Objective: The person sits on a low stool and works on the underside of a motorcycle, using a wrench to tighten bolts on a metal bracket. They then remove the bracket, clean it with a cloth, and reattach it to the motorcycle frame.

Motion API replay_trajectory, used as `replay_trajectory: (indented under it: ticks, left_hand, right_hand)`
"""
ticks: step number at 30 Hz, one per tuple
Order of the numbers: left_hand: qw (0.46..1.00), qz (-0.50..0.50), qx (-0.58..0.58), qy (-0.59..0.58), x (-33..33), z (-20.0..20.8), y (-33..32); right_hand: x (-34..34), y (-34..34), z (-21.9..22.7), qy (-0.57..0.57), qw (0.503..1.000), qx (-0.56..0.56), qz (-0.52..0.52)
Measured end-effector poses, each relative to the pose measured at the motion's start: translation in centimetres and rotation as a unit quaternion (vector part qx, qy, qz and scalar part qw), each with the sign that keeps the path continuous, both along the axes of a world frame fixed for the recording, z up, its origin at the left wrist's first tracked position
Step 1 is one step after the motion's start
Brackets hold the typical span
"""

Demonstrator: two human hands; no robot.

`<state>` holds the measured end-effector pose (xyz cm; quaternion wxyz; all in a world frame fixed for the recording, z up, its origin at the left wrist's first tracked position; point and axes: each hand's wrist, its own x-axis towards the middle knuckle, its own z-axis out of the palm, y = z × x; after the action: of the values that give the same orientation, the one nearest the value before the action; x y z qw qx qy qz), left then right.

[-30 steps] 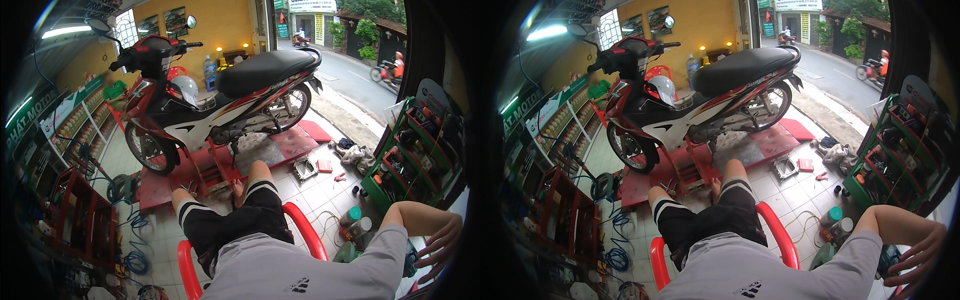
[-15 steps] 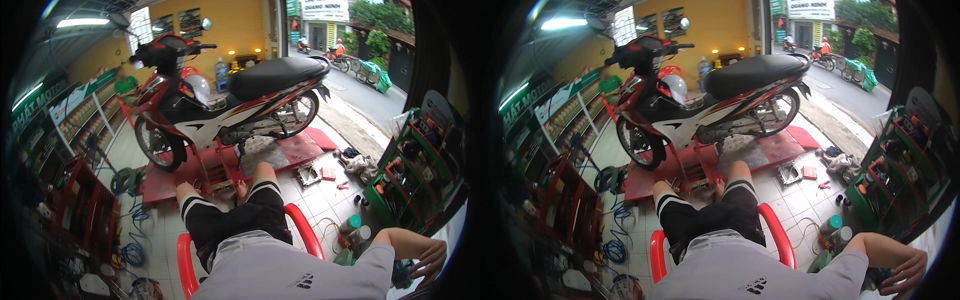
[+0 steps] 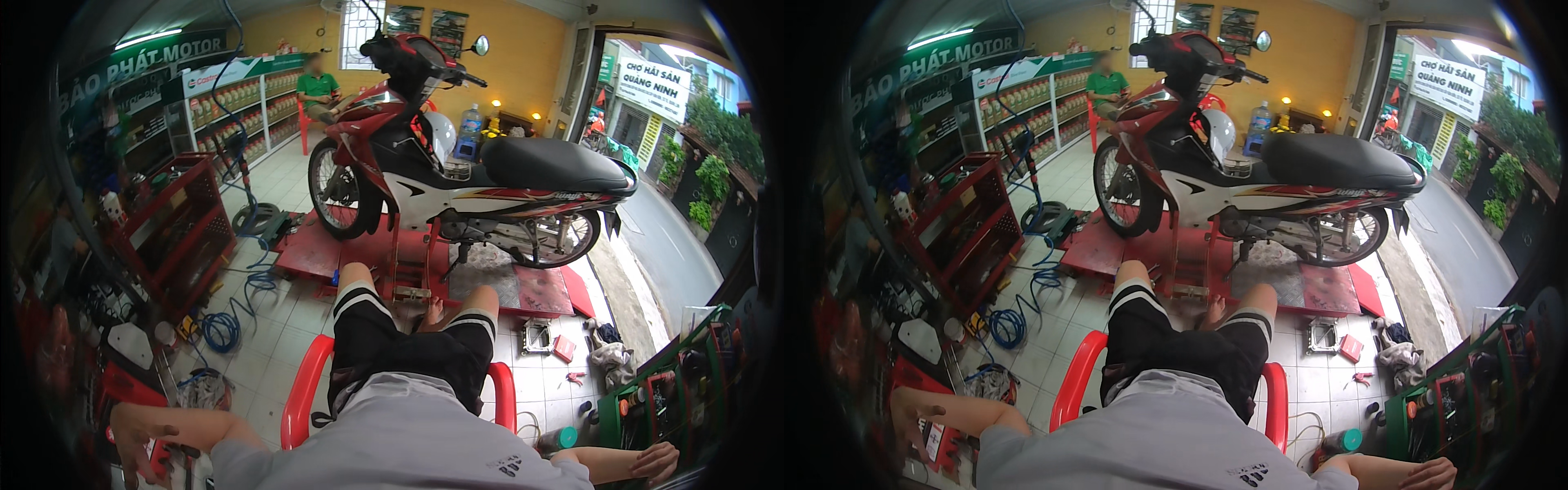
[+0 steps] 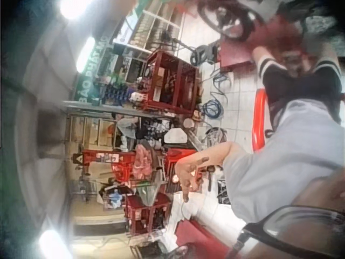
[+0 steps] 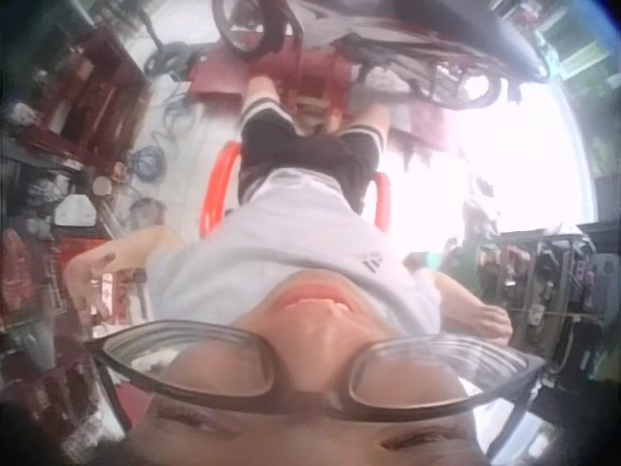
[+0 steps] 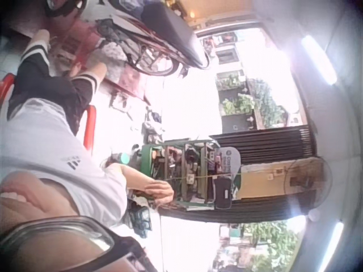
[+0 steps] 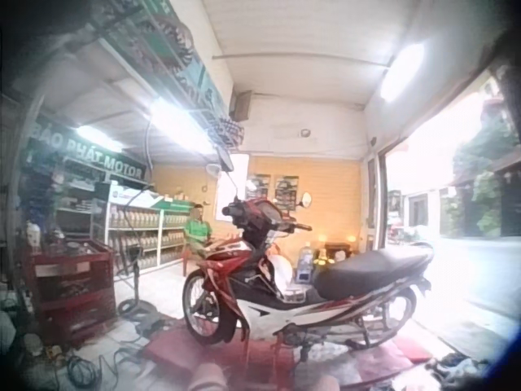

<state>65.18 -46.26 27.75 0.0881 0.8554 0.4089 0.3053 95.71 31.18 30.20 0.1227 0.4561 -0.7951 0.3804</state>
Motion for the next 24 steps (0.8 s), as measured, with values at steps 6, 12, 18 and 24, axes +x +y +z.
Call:
replay_trajectory:
  ticks: [6,12,18,24]
  left_hand:
    - [0.998,-0.049,-0.045,-0.019,0.7,-0.1,-0.4]
    - [0.981,-0.143,-0.109,-0.073,-3.5,-0.1,2.3]
    - [0.868,-0.364,-0.215,-0.26,-13.2,-6.7,13.3]
    - [0.762,-0.154,0.023,-0.628,-11.2,-14.5,21.2]
  right_hand:
    - [-2.7,3.2,-1.5,-0.034,0.994,-0.05,0.086]
    - [-11.3,4.8,-1.4,0.014,0.934,0.025,0.357]
    - [-20.6,0.2,-8.6,-0.152,0.833,-0.181,0.5]
    - [-23.0,-5.7,-18.7,-0.21,0.793,-0.46,0.339]
